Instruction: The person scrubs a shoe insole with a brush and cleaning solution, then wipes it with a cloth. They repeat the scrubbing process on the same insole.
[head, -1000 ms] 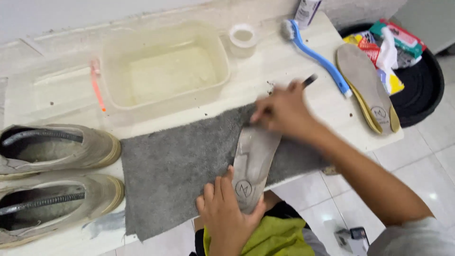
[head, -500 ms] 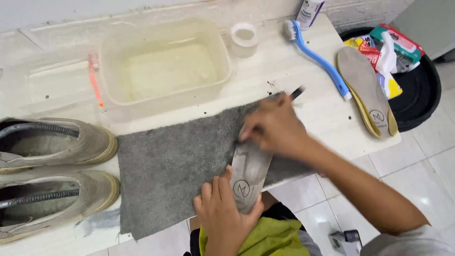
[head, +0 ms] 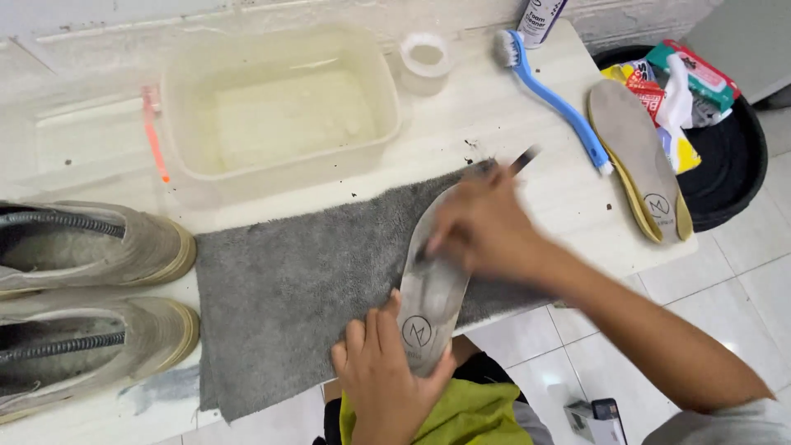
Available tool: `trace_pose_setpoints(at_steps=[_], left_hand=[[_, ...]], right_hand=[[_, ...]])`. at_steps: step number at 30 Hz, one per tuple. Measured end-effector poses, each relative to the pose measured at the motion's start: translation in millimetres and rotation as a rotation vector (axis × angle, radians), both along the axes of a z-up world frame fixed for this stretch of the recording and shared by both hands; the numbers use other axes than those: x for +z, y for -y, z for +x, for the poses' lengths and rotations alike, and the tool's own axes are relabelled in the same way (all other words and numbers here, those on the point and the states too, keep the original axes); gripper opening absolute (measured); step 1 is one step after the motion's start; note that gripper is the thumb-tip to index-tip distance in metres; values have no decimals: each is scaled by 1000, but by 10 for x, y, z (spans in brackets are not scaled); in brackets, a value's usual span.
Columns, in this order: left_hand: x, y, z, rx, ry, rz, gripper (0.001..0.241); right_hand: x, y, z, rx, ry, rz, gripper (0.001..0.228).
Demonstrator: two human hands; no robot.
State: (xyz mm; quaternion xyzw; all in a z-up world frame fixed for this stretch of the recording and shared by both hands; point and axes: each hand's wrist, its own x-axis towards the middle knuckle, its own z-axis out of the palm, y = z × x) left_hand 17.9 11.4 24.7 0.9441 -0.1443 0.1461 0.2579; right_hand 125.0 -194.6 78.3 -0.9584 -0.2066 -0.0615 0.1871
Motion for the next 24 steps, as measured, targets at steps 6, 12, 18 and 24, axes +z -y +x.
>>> trace_pose_setpoints(at_steps=[6,12,18,24], left_hand=[[63,23,34,11,-6,-4,68],[-5,16,15,16,0,11,72],[-22,-2,6,-1,-24,-8,71],[-44,4,-18,5,-84,28,73]], right_hand=[[-56,546,327,-214,122,-150,23],[-118,529,132,-109,-10,-110,17],[145,0,-295,183,120,-20,39],[-125,785,73,-256,116,-172,19]])
